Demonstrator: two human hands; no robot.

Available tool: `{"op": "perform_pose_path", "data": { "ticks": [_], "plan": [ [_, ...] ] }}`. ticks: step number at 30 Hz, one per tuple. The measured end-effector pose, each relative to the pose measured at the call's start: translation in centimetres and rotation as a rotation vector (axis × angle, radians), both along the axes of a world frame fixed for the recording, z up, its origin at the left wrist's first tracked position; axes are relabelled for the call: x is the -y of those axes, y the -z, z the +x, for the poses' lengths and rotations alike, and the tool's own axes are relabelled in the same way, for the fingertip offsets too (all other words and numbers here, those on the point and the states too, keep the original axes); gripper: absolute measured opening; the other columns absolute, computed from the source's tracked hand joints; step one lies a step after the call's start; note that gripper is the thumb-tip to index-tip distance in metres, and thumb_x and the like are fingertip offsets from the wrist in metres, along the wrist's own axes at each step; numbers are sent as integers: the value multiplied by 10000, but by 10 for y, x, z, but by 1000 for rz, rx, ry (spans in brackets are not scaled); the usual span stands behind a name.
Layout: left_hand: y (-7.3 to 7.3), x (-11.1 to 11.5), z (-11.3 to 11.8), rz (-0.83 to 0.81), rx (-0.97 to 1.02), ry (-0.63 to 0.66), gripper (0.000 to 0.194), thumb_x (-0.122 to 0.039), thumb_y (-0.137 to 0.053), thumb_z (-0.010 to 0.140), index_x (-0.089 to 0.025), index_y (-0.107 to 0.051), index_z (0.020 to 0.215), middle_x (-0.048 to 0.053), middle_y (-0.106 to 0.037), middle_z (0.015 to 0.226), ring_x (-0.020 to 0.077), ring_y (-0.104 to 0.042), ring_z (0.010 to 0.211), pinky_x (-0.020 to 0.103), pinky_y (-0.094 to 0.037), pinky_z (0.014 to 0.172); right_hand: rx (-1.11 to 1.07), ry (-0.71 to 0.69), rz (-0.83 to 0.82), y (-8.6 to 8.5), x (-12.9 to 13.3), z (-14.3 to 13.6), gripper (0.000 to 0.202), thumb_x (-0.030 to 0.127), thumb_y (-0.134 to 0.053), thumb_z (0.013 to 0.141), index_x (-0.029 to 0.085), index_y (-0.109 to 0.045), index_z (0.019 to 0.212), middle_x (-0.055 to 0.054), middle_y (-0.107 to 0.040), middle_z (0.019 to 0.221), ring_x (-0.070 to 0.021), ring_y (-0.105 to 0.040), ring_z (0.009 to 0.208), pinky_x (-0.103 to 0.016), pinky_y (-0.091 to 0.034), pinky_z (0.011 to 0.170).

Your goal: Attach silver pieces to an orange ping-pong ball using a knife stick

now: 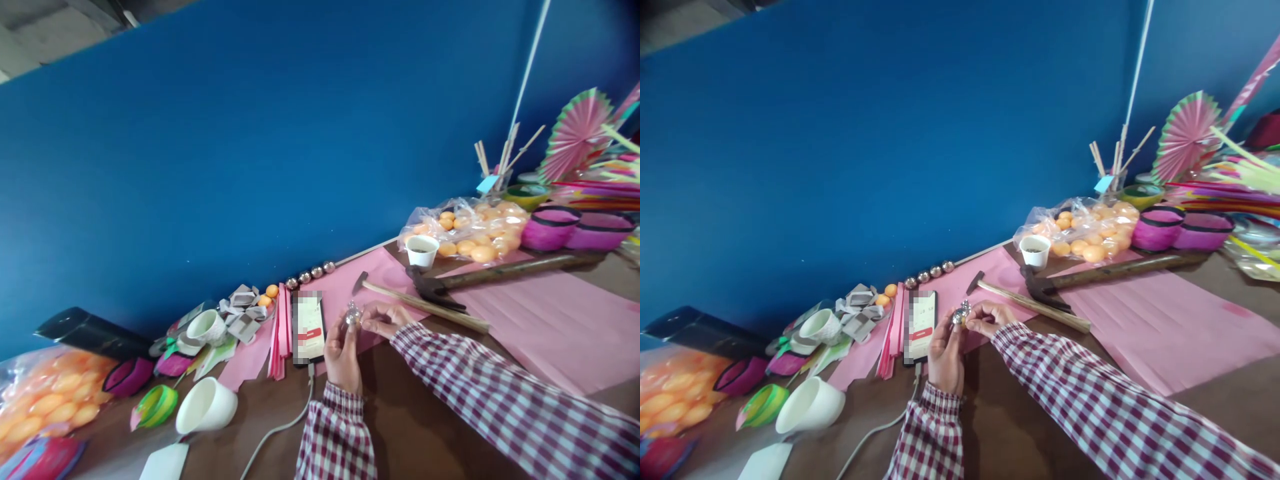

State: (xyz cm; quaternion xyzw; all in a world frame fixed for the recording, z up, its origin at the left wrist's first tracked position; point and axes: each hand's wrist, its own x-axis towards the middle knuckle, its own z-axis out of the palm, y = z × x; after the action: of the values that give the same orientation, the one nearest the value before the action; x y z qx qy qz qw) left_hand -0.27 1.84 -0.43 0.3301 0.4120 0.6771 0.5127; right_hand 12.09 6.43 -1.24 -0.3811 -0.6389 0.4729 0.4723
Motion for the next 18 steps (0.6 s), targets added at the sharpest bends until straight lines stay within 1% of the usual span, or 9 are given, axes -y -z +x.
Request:
{"op": "perform_pose_path", "data": {
  "ticks": [3,6,9,12,15,18],
  "plan": [
    [1,0,0,6,-25,19,378,-253,-636,693,-182,-588,1062,92,-581,1149,217,-522,1071,350,-387,940,-24,15,6,-1,1,-1,259,417,-635,655,160,-600,658,-55,-640,850,-161,-606,761,-299,-495,695],
    [1,0,0,20,-32,33,381,-251,-622,707,-175,-574,1077,98,-578,1154,222,-523,1069,359,-387,938,-39,4,-28,-3,1,-1,266,419,-643,644,155,-612,660,-83,-626,973,-189,-611,839,-332,-497,743],
    [-1,1,1,40,-33,17,370,-246,-617,712,-170,-574,1072,95,-586,1139,219,-524,1067,354,-396,928,-39,-27,-54,-4,2,0,263,413,-643,647,152,-621,668,-92,-631,986,-206,-610,871,-356,-490,775],
    [-6,2,2,41,-53,1,357,-242,-629,700,-164,-588,1046,91,-601,1113,217,-523,1070,339,-406,916,-8,-40,-86,-6,3,1,266,417,-631,661,152,-630,686,-92,-631,1000,-199,-617,849,-353,-496,767],
    [-9,2,3,32,-74,-21,341,-246,-650,677,-158,-608,1004,88,-616,1086,219,-516,1078,325,-404,915,-6,-22,-78,-5,2,1,263,417,-632,660,155,-633,691,-87,-633,1002,-198,-611,866,-358,-488,789],
    [-8,2,2,28,-72,-7,358,-254,-647,678,-165,-602,1022,86,-623,1073,216,-516,1079,328,-401,916,-15,-22,-62,-4,2,0,260,410,-635,662,151,-631,683,-88,-635,999,-207,-602,903,-366,-475,814]
  ]
}}
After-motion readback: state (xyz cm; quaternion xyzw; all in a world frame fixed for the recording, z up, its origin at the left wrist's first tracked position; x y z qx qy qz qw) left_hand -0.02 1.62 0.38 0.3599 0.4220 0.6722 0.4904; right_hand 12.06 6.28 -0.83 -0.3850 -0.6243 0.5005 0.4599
